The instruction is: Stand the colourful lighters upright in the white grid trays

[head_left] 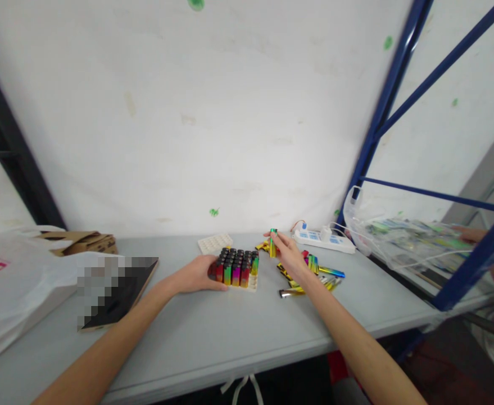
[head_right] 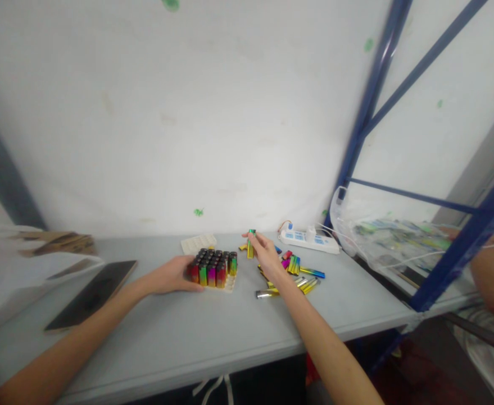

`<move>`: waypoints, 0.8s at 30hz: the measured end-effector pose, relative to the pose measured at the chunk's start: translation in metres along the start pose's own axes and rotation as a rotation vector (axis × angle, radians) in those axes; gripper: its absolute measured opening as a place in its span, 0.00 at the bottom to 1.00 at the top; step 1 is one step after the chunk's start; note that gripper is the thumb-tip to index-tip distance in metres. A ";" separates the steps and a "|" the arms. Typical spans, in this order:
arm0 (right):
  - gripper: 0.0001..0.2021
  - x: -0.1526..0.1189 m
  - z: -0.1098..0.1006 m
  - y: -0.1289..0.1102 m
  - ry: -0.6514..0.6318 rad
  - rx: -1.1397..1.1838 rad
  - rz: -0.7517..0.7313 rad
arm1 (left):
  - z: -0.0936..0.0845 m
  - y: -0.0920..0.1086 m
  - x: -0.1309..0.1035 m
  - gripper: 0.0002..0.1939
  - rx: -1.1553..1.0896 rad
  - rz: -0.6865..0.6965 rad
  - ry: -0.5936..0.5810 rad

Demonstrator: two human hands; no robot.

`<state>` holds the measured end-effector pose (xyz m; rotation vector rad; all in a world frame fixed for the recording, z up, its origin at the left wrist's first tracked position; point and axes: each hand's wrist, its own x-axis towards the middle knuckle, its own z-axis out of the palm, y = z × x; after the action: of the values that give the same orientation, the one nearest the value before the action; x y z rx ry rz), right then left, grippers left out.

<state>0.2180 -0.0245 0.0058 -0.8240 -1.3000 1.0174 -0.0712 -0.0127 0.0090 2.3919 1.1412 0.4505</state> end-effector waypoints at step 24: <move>0.26 -0.012 0.023 0.001 0.037 -0.002 0.226 | 0.008 0.008 0.004 0.33 0.057 -0.005 0.038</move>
<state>0.1955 -0.0369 0.0031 -1.0038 -1.1954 1.1728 -0.0597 -0.0160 0.0067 2.4382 1.1910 0.4705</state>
